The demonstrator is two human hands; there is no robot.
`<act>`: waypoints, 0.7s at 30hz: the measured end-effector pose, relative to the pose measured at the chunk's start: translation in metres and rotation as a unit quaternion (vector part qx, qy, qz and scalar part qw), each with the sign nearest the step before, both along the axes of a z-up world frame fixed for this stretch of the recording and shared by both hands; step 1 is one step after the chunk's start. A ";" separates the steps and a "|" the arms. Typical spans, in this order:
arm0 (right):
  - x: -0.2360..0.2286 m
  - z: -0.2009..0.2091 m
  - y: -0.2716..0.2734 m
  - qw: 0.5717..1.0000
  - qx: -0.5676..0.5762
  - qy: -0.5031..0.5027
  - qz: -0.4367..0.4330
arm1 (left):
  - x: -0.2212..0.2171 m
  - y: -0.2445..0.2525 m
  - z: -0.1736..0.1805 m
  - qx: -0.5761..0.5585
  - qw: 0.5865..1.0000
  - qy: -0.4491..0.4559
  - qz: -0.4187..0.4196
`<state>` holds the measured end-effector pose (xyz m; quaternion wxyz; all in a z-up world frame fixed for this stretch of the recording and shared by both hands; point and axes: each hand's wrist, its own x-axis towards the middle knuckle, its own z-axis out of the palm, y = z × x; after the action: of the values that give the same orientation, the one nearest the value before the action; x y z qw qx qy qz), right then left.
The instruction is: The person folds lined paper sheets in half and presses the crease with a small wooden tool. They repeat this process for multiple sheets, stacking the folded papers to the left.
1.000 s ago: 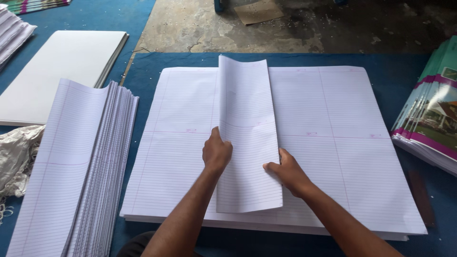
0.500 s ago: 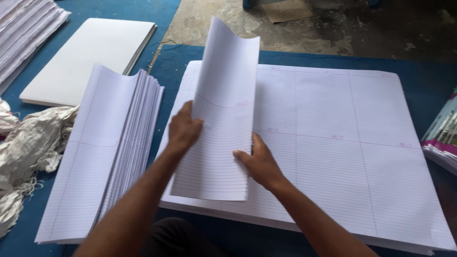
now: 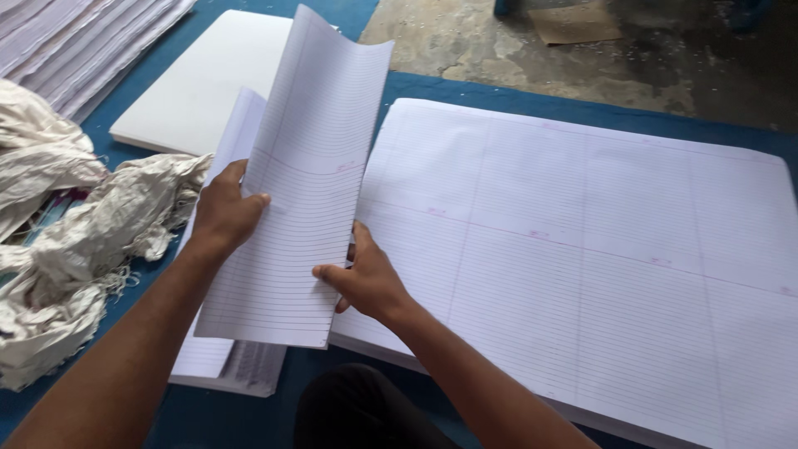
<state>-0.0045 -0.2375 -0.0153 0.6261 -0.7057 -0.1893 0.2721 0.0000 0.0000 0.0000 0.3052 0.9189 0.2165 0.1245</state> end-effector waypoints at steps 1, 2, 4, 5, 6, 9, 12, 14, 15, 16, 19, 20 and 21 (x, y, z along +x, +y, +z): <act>-0.003 0.000 0.010 1.000 0.009 0.000 0.013 | -0.007 0.010 -0.001 0.010 1.000 -0.010 0.002; -0.007 -0.002 0.019 1.000 0.005 0.003 0.021 | -0.014 0.019 -0.003 0.010 1.000 0.001 0.012; -0.015 -0.007 0.036 0.999 -0.004 0.010 0.036 | -0.027 0.037 -0.007 0.008 0.999 0.022 0.032; -0.019 -0.010 0.044 0.999 -0.013 0.007 0.040 | -0.031 0.043 -0.011 0.001 0.998 0.037 0.047; -0.023 -0.013 0.053 0.999 -0.022 0.003 0.044 | -0.035 0.050 -0.014 -0.006 0.997 0.053 0.063; -0.035 -0.022 0.076 0.998 -0.037 -0.011 0.058 | -0.046 0.069 -0.024 0.017 0.993 0.081 0.083; -0.043 -0.027 0.095 0.996 -0.057 -0.014 0.067 | -0.056 0.086 -0.035 0.034 0.993 0.067 0.088; -0.047 -0.031 0.104 0.995 -0.071 -0.016 0.072 | -0.060 0.098 -0.043 0.034 0.994 0.061 0.087; -0.050 -0.033 0.108 0.994 -0.077 -0.018 0.075 | -0.062 0.103 -0.046 0.032 0.994 0.065 0.085; -0.052 -0.036 0.111 0.993 -0.082 -0.020 0.078 | -0.064 0.108 -0.049 0.030 0.994 0.069 0.084; -0.056 -0.045 0.120 0.992 -0.105 -0.013 0.073 | -0.066 0.114 -0.058 0.047 0.994 0.059 0.075; -0.056 -0.049 0.123 0.991 -0.106 -0.017 0.074 | -0.067 0.115 -0.060 0.042 0.993 0.068 0.085; -0.055 -0.054 0.124 0.991 -0.108 -0.020 0.075 | -0.065 0.112 -0.063 0.036 0.992 0.078 0.094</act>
<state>-0.0591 -0.1138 -0.0691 0.5199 -0.7587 -0.2236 0.3225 -0.0654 0.1118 -0.0634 0.2416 0.9117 0.3203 0.0884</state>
